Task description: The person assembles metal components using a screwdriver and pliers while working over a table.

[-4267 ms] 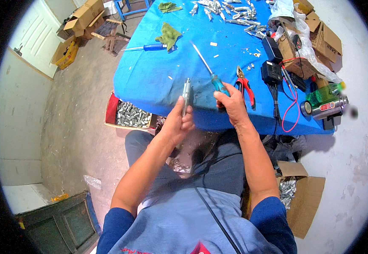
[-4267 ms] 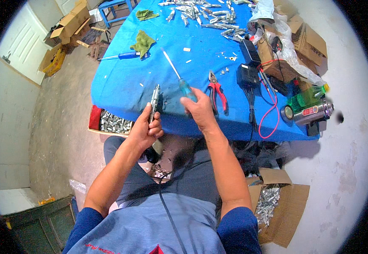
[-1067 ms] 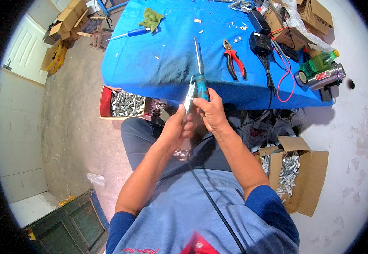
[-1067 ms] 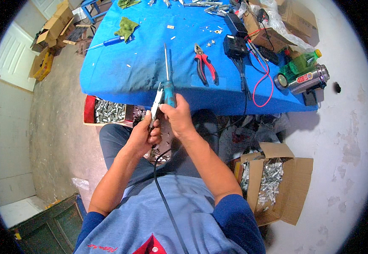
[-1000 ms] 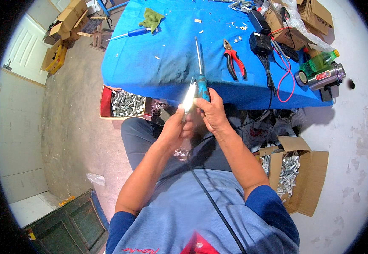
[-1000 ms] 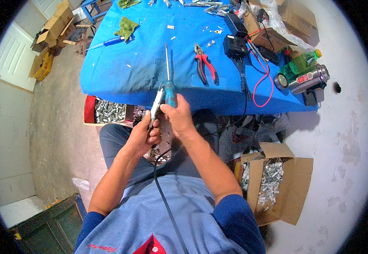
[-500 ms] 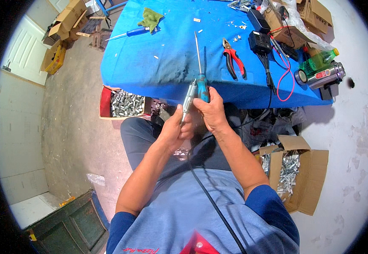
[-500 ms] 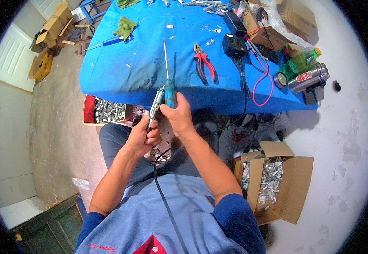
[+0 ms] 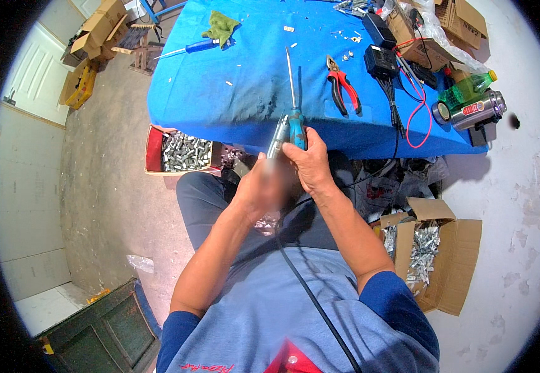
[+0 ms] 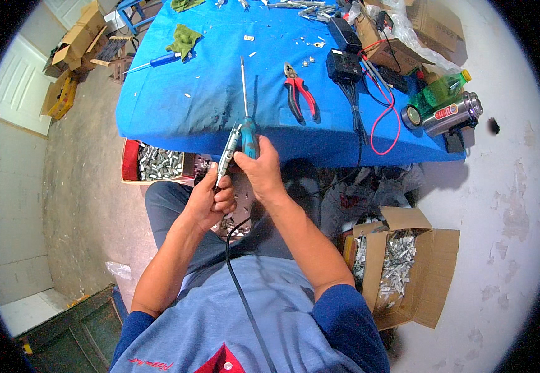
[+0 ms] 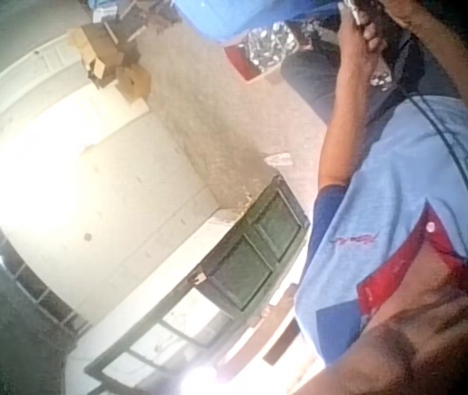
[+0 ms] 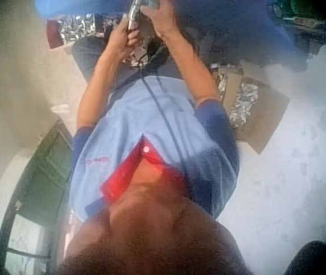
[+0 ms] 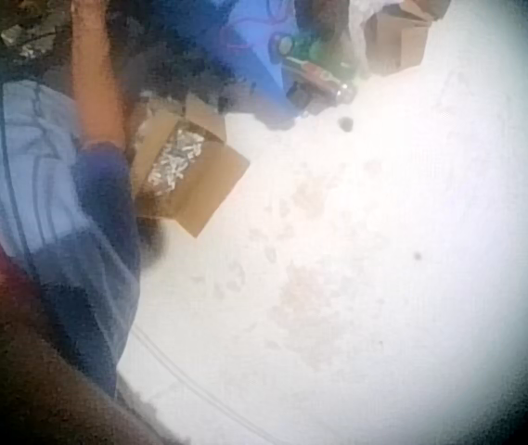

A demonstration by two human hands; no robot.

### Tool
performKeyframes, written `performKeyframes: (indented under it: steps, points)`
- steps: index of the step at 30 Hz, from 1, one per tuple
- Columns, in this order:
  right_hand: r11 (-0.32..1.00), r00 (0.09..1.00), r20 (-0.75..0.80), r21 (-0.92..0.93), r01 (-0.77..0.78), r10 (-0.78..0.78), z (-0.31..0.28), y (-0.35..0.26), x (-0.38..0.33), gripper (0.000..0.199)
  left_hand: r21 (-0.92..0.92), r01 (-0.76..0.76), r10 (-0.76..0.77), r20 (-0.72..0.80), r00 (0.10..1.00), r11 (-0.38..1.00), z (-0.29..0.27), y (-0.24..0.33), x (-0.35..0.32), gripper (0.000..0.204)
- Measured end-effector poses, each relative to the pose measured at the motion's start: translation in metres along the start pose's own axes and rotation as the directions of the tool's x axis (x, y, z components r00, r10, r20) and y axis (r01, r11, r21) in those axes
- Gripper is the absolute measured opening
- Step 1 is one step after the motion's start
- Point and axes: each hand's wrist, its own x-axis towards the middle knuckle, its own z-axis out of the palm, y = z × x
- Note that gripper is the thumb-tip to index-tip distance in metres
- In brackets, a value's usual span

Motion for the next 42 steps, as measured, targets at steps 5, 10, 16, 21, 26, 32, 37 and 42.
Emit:
performKeyframes:
  steps: [5,10,16,21,26,32,37,42]
  points:
    - [1.0,1.0,-0.002,0.002,0.005,-0.005,0.004,-0.003,-0.002,0.029,0.279,-0.176,0.152,0.107,0.983,0.944,-0.011,-0.006,0.005,0.052]
    - [1.0,1.0,0.015,-0.005,0.001,-0.001,0.002,-0.001,-0.001,0.028,0.154,-0.094,0.086,0.058,0.995,0.984,-0.006,-0.004,0.003,0.053]
    - [0.999,1.0,0.008,0.034,-0.016,0.016,0.003,-0.001,-0.001,0.026,-0.038,-0.002,0.003,0.006,1.0,0.999,0.006,0.004,-0.003,0.053]
    - [1.0,1.0,0.011,0.001,-0.004,0.004,0.003,0.003,-0.001,0.026,-0.083,0.006,-0.006,-0.004,1.0,0.997,0.002,0.002,0.0,0.052]
    - [0.998,0.999,0.024,0.054,-0.043,0.042,-0.001,0.011,-0.002,0.027,0.109,-0.099,0.103,-0.024,0.994,0.989,0.006,0.001,-0.002,0.052]
    - [0.989,0.996,0.041,0.117,-0.086,0.082,0.002,0.005,-0.005,0.028,-0.027,-0.064,0.062,-0.054,0.997,0.998,0.01,0.002,-0.004,0.051]
    - [0.979,0.992,0.054,0.163,-0.123,0.116,0.003,-0.001,-0.007,0.026,0.107,-0.156,0.161,-0.047,0.986,0.982,0.01,0.001,-0.002,0.05]
    - [0.969,0.988,0.071,0.193,-0.152,0.141,0.0,-0.001,-0.007,0.024,0.119,-0.158,0.155,0.034,0.987,0.98,-0.026,-0.009,0.017,0.05]
